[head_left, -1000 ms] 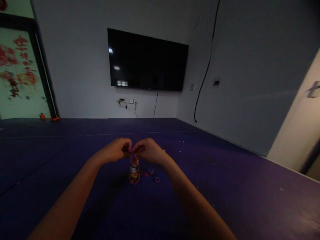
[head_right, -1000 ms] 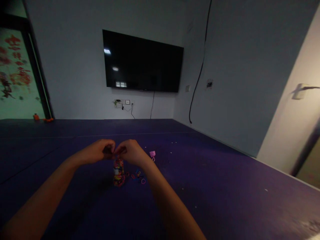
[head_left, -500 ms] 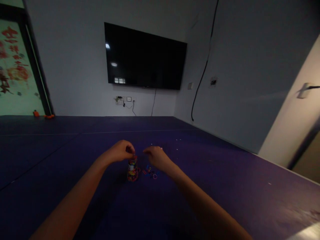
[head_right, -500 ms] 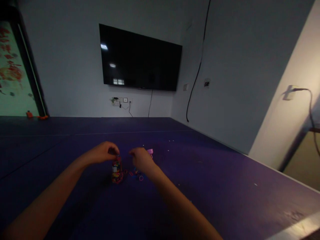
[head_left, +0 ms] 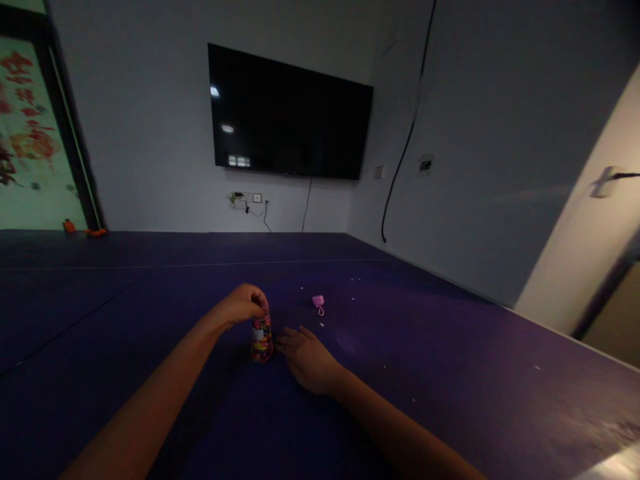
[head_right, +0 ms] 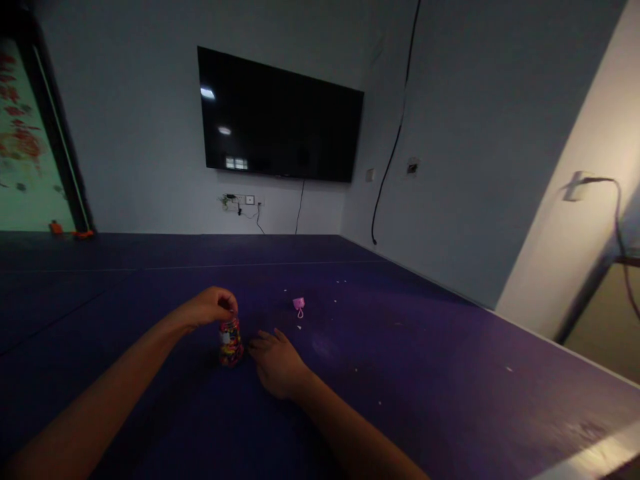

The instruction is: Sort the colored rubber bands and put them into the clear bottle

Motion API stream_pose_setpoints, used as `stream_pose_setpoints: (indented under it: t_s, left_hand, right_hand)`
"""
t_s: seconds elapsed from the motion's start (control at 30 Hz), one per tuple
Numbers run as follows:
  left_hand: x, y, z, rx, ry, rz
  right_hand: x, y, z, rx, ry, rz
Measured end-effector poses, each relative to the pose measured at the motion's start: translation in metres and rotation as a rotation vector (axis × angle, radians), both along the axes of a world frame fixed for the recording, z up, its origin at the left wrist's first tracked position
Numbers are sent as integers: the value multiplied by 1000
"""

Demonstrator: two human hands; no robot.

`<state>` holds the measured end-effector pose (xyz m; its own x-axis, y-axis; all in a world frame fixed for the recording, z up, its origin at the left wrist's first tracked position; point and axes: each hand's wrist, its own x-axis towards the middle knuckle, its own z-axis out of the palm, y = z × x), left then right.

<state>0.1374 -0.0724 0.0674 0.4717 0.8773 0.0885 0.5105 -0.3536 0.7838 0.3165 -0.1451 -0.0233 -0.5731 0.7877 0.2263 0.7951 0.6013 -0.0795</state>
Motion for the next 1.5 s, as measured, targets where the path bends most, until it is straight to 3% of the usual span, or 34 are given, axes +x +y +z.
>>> stream_pose_setpoints:
  t_s: [0.3, 0.4, 0.53, 0.67, 0.87, 1.23, 1.5]
  left_hand:
    - [-1, -2, 1, -19, -72, 67]
    - [0, -3, 0, -39, -99, 79]
    - [1, -4, 0, -43, -154, 107]
    - [0, -6, 3, -47, -194, 147]
    - [-1, -3, 1, -147, -216, 175]
    - [-7, 3, 4, -211, -205, 141]
    - [-8, -6, 13, -127, -209, 143]
  right_hand:
    - [21, 4, 16, 40, -121, -243]
    - [30, 7, 18, -2, -11, -264]
    - [39, 16, 8, 1, 290, -290]
    - [43, 21, -4, -14, 417, -226]
    - [39, 20, -12, 11, 330, -73]
    - [32, 27, -16, 52, 250, -56]
    - [31, 26, -14, 89, 188, -50]
